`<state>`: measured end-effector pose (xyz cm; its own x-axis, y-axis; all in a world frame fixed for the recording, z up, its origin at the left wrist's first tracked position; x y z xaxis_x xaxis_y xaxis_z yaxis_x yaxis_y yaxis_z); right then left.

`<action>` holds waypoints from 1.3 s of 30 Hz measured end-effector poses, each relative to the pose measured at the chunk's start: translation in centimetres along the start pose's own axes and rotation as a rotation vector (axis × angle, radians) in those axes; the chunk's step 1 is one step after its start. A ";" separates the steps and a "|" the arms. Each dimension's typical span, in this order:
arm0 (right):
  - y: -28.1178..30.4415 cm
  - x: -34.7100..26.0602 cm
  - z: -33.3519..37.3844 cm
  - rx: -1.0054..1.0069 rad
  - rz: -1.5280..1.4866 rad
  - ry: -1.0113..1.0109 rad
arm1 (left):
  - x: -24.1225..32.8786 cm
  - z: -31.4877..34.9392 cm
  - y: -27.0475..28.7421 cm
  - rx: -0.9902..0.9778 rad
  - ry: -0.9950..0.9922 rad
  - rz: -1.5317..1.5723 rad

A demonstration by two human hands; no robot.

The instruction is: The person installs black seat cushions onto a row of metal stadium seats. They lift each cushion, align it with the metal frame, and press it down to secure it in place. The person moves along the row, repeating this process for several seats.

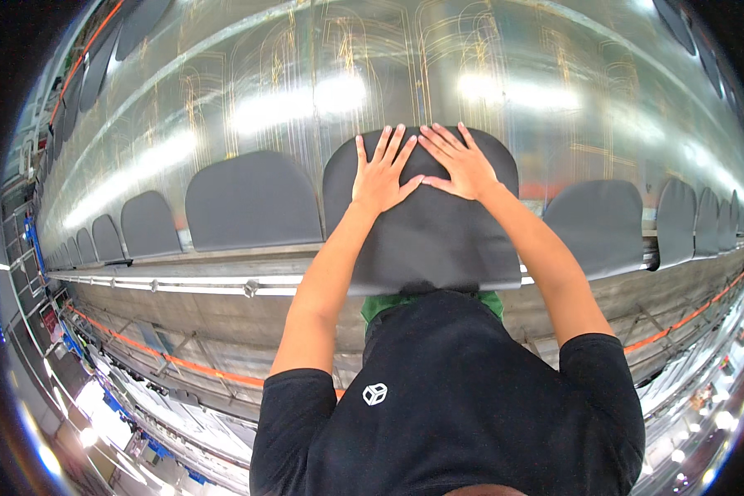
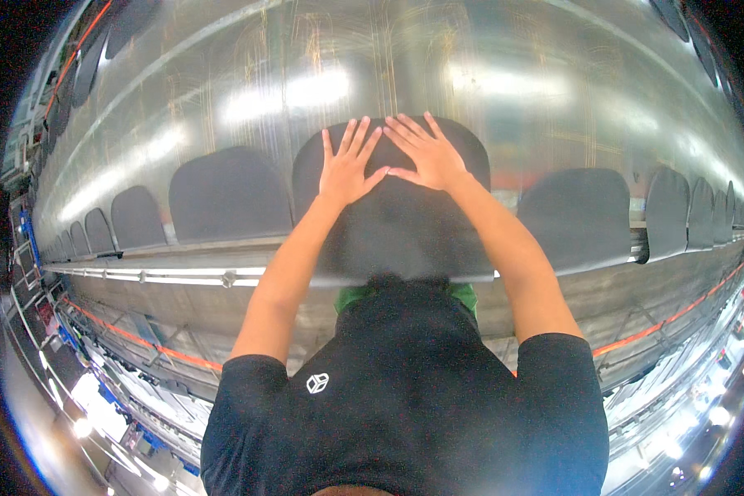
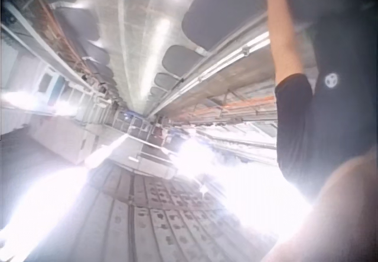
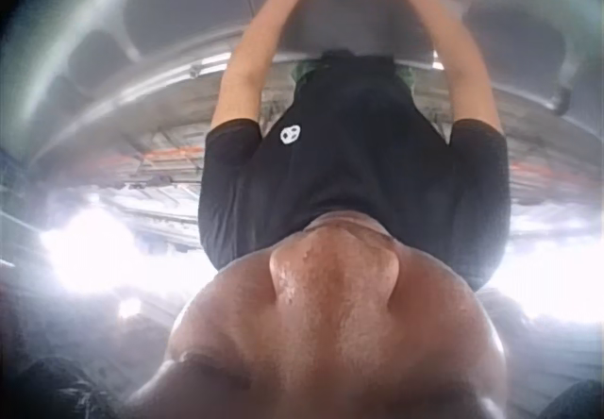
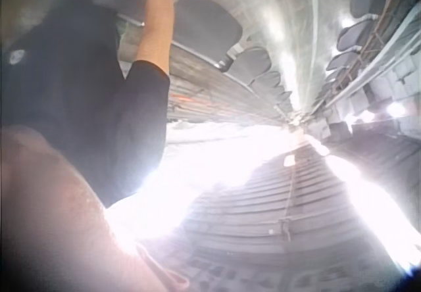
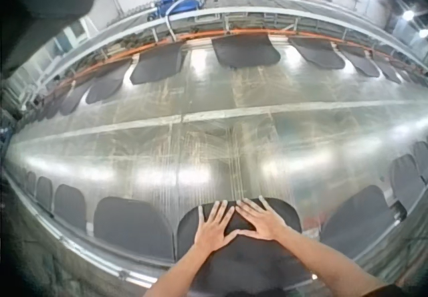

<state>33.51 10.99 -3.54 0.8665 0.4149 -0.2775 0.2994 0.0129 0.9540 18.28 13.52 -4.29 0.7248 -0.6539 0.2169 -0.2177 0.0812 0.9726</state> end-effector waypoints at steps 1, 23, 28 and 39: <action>0.1 0.0 0.0 -0.005 0.004 0.005 | 0.0 0.0 0.0 0.000 0.002 -0.002; -0.5 -7.7 18.3 0.032 -0.309 -0.407 | -3.4 15.5 2.1 -0.068 0.148 0.095; 4.7 -14.3 27.2 0.410 -0.111 -0.610 | -1.7 14.9 1.7 -0.106 0.179 -0.069; -10.1 -9.3 41.2 0.471 -0.739 -1.573 | 6.3 2.4 -1.3 0.077 -0.231 0.134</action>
<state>38.89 -30.50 -15.24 -0.0405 -0.7225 -0.6902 0.5933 -0.5732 0.5652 21.53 7.49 -4.40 0.5203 -0.7959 0.3096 -0.3569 0.1267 0.9255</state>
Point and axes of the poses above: each hand's wrist, its own z-axis away from the middle knuckle, its own y-axis out of the back of the hand, x = y × z, the point moved 7 cm from there along -z, towards the middle knuckle, and after that the axes turned 5 degrees about x, right-handed, at the moved point
